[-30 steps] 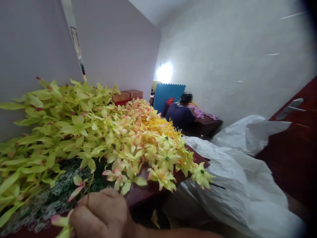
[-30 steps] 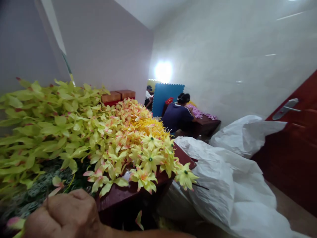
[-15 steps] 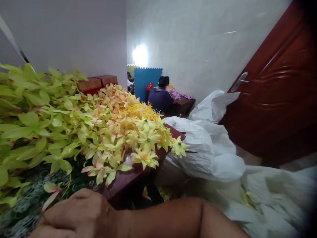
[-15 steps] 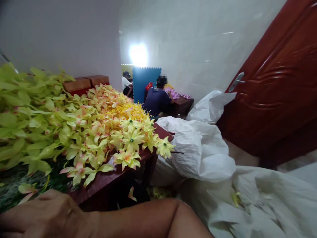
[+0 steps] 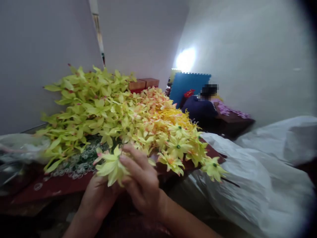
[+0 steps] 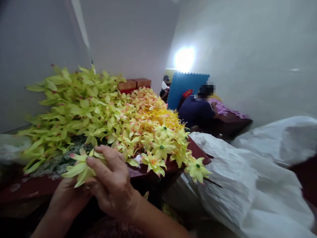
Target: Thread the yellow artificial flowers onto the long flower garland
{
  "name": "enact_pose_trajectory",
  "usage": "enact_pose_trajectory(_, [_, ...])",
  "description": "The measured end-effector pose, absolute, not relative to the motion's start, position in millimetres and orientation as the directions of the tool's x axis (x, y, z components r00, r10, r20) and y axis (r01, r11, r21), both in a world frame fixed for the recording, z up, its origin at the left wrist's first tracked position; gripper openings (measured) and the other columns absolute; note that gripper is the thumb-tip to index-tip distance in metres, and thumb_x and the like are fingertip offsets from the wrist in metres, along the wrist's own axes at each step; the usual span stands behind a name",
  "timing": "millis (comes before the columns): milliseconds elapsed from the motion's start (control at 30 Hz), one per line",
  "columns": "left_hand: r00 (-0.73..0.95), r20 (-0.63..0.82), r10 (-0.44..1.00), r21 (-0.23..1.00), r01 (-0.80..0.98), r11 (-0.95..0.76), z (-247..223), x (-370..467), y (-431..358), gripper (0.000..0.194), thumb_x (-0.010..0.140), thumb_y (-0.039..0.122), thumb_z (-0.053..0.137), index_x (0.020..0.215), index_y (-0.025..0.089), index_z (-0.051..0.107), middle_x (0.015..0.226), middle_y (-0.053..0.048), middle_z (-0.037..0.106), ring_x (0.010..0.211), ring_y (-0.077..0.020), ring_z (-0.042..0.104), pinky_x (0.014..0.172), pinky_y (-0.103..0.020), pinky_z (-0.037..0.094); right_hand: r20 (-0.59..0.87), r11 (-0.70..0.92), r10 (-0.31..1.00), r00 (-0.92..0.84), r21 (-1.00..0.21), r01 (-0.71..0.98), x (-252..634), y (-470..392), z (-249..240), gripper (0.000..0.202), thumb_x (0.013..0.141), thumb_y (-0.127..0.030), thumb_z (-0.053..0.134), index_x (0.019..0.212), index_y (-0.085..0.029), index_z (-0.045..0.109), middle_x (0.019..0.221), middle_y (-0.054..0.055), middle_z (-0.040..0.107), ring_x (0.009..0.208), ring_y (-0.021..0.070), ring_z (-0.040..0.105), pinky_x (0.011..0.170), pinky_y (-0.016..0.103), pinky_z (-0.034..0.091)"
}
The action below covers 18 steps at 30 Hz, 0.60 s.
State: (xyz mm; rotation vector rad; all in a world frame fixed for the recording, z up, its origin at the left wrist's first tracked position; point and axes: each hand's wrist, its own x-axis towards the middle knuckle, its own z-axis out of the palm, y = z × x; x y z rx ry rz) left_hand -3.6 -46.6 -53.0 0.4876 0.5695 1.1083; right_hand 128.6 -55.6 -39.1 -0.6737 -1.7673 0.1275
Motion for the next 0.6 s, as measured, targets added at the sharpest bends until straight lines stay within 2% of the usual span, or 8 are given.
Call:
enact_pose_trajectory(100, [0.284,-0.152,0.947,0.605,-0.731,0.316,-42.9,0.6,-50.9,0.024,0.062,0.014,0.078,0.083,0.023,0.071,0.078,0.002,0.072,0.060,-0.0126,0.063,0.052,-0.020,0.052,0.833,0.806,0.545,-0.097,-0.489,0.333,144.8,-60.8,-41.6,0.042,0.087,-0.012,0.045,0.128,-0.022,0.045,0.129,0.013,0.050,0.120,0.0241,0.048,0.098,0.044,0.041])
enact_pose_trajectory(233, [0.158,-0.119,0.980,0.680,-0.707,0.196,-32.4,6.5,-57.8,0.031,0.057,0.015,0.080,0.086,0.022,0.072,0.082,0.001,0.073,0.060,-0.0131,0.064,0.051,-0.019,0.051,0.828,0.789,0.561,-0.031,-0.522,0.325,151.7,-63.5,-47.2,0.045,0.085,-0.005,0.046,0.125,-0.024,0.049,0.122,0.010,0.056,0.116,0.0213,0.052,0.096,0.039,0.044])
enact_pose_trajectory(300, [0.093,-0.119,0.989,0.723,-0.675,0.150,-30.6,7.8,-60.2,0.031,0.055,0.014,0.082,0.083,0.021,0.072,0.083,0.001,0.073,0.065,-0.0142,0.065,0.055,-0.020,0.052,0.833,0.805,0.549,-0.068,-0.505,0.312,150.8,-64.4,-48.8,0.045,0.085,-0.006,0.047,0.126,-0.024,0.048,0.121,0.011,0.057,0.116,0.0219,0.052,0.095,0.040,0.045])
enact_pose_trajectory(467, [0.043,-0.075,0.996,0.791,-0.606,0.086,-38.1,9.0,-63.4,0.026,0.052,0.013,0.081,0.075,0.020,0.071,0.067,0.002,0.070,0.053,-0.0095,0.060,0.047,-0.014,0.046,0.842,0.842,0.505,-0.191,-0.433,0.322,146.8,-66.1,-52.3,0.049,0.086,-0.016,0.051,0.133,-0.023,0.039,0.125,0.015,0.052,0.119,0.0241,0.049,0.097,0.046,0.043])
enact_pose_trajectory(600, [0.054,0.046,0.998,0.866,-0.500,-0.013,-48.5,11.3,-65.0,0.030,0.063,0.013,0.073,0.091,0.021,0.069,0.084,-0.001,0.071,0.073,-0.0141,0.064,0.066,-0.020,0.050,0.826,0.822,0.519,-0.220,-0.411,0.394,144.2,-67.1,-56.5,0.056,0.085,-0.027,0.056,0.137,-0.022,0.033,0.130,0.017,0.049,0.123,0.0250,0.045,0.098,0.046,0.041])
